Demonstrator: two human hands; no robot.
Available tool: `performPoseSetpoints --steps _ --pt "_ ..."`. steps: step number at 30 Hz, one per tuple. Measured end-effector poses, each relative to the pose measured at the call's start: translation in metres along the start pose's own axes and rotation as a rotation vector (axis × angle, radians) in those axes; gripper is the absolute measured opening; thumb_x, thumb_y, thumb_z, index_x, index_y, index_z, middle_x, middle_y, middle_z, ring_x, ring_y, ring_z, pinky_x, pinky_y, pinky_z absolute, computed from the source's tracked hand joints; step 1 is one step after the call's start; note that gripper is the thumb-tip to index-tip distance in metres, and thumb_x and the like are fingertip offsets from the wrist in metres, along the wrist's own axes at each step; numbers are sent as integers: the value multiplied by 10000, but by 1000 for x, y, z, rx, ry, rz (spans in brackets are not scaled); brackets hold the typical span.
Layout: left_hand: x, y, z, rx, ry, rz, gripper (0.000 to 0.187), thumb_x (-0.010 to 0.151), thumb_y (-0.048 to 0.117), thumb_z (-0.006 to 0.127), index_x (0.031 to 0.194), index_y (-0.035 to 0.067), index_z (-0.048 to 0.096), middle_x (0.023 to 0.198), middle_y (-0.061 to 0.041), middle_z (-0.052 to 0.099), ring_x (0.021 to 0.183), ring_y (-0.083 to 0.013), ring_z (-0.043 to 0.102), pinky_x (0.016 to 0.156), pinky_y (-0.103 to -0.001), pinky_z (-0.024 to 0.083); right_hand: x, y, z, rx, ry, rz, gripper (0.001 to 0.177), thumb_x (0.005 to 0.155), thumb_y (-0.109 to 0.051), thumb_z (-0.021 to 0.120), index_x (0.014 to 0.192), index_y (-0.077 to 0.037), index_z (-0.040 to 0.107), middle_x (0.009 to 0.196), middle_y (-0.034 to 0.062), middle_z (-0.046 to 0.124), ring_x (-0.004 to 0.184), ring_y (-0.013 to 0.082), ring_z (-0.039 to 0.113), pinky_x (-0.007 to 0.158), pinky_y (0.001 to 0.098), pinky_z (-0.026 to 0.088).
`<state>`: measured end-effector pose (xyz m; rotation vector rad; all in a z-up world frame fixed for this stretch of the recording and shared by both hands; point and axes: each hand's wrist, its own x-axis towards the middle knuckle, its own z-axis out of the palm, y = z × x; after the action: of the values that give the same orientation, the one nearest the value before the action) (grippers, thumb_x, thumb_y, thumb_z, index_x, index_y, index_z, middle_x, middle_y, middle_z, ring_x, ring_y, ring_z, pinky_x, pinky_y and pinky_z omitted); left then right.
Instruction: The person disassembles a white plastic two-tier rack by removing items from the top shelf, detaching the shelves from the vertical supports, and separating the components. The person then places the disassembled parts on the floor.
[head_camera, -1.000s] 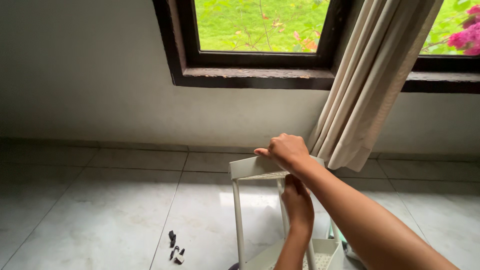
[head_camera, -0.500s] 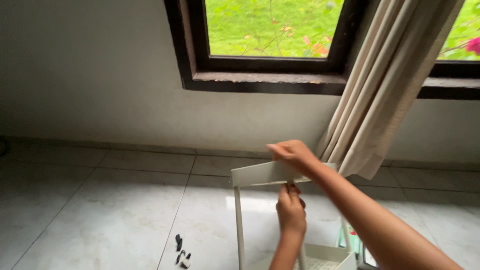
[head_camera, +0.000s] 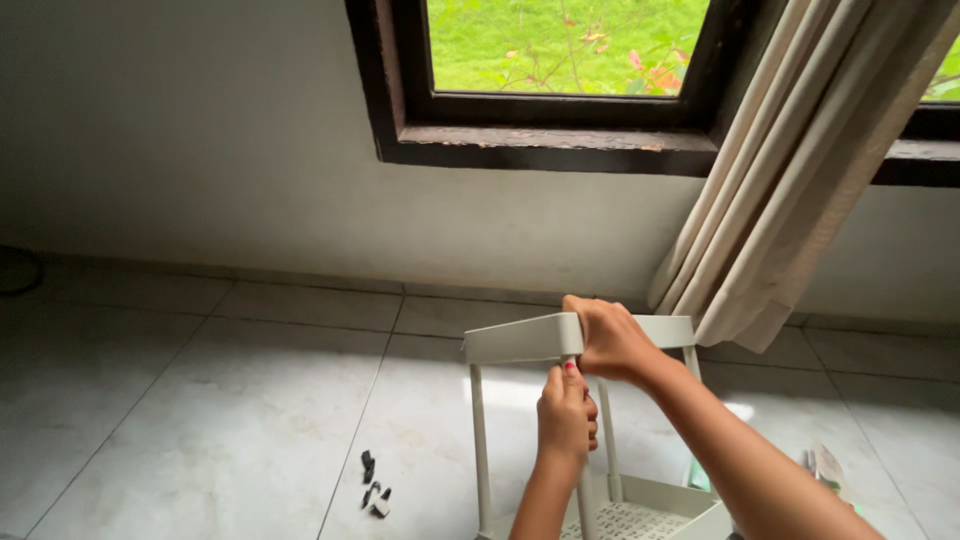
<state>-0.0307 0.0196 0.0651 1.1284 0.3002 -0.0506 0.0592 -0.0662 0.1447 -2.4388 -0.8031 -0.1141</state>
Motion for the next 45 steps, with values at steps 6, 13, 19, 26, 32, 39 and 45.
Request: performPoseSetpoints --steps 6,13,19,26,32,39,45 --pt "16 -23 -1 45 75 85 400 1069 433 398 833 114 445 547 27 398 393 -81 322 351 -296 253 12 11 1 19 -104 3 292 643 -126 743 737 -43 479 668 218 597 705 431 579 634 473 453" --pt "50 -79 3 201 213 653 421 1165 399 336 980 69 521 731 -33 482 640 -129 472 563 -276 398 57 39 -12 33 -39 75 355 616 -59 702 961 -138 671 857 145 722 818 339 695 728 434 533" --pt "-14 -69 13 150 10 337 416 1149 287 436 957 -58 567 677 -112 548 595 -260 504 518 -423 397 51 29 0 10 -45 27 237 678 -35 695 905 -61 632 836 166 707 802 336 663 742 430 518" --pt "-32 14 -31 697 440 731 241 1032 221 498 1193 67 589 957 -146 676 958 -319 667 827 -447 503 22 3 -14 230 -115 37 242 620 19 726 810 -49 592 726 66 630 721 206 630 674 388 532" --pt "9 55 -118 796 694 668 357 955 252 638 1190 -3 552 1006 -177 634 887 -292 581 750 -432 491 14 19 -27 361 -128 -89 306 631 25 795 847 -42 588 922 76 578 902 190 608 842 336 514" --pt "31 34 -87 205 169 219 201 996 261 577 1015 60 574 686 -3 527 449 -74 407 369 -275 320 17 42 -81 41 -150 -2 765 646 189 540 1361 -82 545 1410 135 527 1303 288 525 1088 397 476" --pt "31 39 -31 161 172 227 190 1014 261 508 978 75 488 692 -24 545 457 -94 469 374 -298 386 35 -22 -25 -484 -160 -255 1005 626 -77 846 1515 -106 376 1406 125 551 1321 293 504 1141 518 295"
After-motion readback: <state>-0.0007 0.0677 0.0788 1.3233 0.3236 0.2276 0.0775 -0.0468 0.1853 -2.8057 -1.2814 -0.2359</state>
